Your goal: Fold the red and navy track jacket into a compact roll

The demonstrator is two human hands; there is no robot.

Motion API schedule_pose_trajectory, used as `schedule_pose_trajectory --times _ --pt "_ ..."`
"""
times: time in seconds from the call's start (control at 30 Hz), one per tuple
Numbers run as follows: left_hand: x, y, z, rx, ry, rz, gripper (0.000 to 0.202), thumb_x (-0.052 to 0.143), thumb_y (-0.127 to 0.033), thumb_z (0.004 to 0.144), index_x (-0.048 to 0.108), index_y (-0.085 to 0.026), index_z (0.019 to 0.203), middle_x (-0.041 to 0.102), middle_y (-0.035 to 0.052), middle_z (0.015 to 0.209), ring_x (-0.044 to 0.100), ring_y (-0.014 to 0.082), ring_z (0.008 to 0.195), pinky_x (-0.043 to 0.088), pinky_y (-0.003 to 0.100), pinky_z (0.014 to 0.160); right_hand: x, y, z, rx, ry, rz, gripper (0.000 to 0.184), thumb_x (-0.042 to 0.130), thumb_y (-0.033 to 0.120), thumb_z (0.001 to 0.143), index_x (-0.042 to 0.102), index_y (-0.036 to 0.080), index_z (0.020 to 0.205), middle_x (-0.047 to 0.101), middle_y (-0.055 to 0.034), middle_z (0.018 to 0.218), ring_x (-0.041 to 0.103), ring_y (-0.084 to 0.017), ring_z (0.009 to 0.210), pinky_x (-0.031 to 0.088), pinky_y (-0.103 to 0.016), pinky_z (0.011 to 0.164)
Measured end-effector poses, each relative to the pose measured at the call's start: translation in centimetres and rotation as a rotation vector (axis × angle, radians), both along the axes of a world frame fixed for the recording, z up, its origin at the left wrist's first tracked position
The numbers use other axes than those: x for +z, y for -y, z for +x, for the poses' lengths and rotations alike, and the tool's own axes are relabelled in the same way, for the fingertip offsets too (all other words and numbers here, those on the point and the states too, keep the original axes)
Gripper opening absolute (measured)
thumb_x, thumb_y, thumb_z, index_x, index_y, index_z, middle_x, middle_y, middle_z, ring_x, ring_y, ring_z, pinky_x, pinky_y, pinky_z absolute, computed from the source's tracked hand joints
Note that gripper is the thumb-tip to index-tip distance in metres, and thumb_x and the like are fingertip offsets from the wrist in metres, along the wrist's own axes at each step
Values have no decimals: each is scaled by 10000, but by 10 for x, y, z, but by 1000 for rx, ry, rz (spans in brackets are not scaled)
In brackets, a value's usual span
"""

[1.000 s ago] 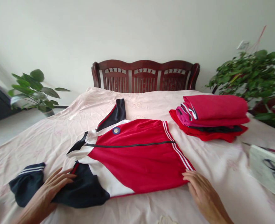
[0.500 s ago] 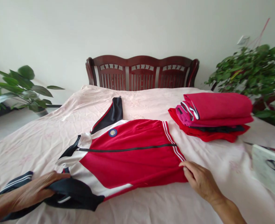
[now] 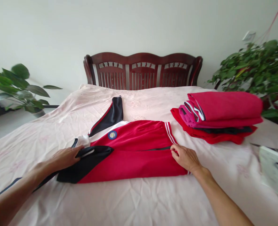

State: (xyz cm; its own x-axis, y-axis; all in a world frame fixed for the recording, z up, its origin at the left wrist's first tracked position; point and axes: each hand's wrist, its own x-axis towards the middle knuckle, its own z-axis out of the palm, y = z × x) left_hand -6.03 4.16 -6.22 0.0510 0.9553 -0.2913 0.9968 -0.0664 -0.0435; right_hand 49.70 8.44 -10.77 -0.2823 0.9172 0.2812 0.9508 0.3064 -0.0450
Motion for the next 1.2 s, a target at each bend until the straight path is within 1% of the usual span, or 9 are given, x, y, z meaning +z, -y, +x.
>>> schedule_pose_trajectory --times 0.17,0.27,0.43,0.57,0.77,0.87,0.97,1.1,1.2 --pt "-17 21 -5 21 69 41 545 479 -203 789 503 -200 1333 675 141 1247 676 327 1098 490 402 853 1 -7 -4 63 -40 44 173 495 327 907 652 257 885 731 8 812 651 -163 668 399 -269 606" --pt "-20 43 -16 87 141 69 545 475 -207 777 504 -205 1322 677 113 1252 687 306 1053 482 383 850 2 -11 -10 112 -53 58 155 503 328 918 638 252 911 733 -1 858 675 -178 759 417 -277 653" --pt "-22 71 -38 146 155 8 626 524 -224 709 538 -225 1335 700 71 1250 656 298 1137 471 362 933 -7 -17 -18 179 -42 7 98 541 316 908 613 251 917 730 1 885 678 -185 799 432 -286 675" --pt "-20 74 -42 105 188 -70 633 529 -213 681 571 -242 1312 738 51 1155 678 312 1081 482 376 908 -10 -17 -19 180 -23 21 87 563 326 899 602 250 918 709 -4 892 662 -187 811 449 -300 706" --pt "-16 69 -23 113 130 77 556 530 -215 710 573 -227 1265 692 112 1214 676 343 1062 487 439 885 -4 -13 -24 122 71 127 85 572 282 873 621 233 922 678 -52 928 633 -247 887 480 -393 783" --pt "-9 83 -38 72 381 49 636 609 -301 721 512 -275 1349 639 74 1324 633 296 1152 468 391 976 6 -1 -51 132 16 208 164 546 247 884 652 218 1005 688 -84 997 630 -274 941 495 -441 828" --pt "-13 113 -70 53 522 80 788 647 -347 716 395 -294 1461 530 50 1467 533 267 1299 422 340 1067 7 27 -98 312 -116 193 283 506 264 944 632 234 1195 678 -84 1163 608 -249 1095 482 -423 958" --pt "-37 156 -108 126 330 192 887 679 -288 621 404 -266 1465 550 73 1444 505 306 1319 387 397 1100 -13 61 -153 572 -66 51 482 542 338 957 486 309 1435 565 -49 1424 507 -239 1307 436 -423 1070" --pt "-43 174 -119 180 201 247 644 653 -298 675 567 -282 1313 612 64 1376 517 320 1302 330 469 1125 -31 66 -165 569 -44 27 523 552 347 954 457 315 1467 516 -53 1482 458 -259 1367 413 -460 1101"
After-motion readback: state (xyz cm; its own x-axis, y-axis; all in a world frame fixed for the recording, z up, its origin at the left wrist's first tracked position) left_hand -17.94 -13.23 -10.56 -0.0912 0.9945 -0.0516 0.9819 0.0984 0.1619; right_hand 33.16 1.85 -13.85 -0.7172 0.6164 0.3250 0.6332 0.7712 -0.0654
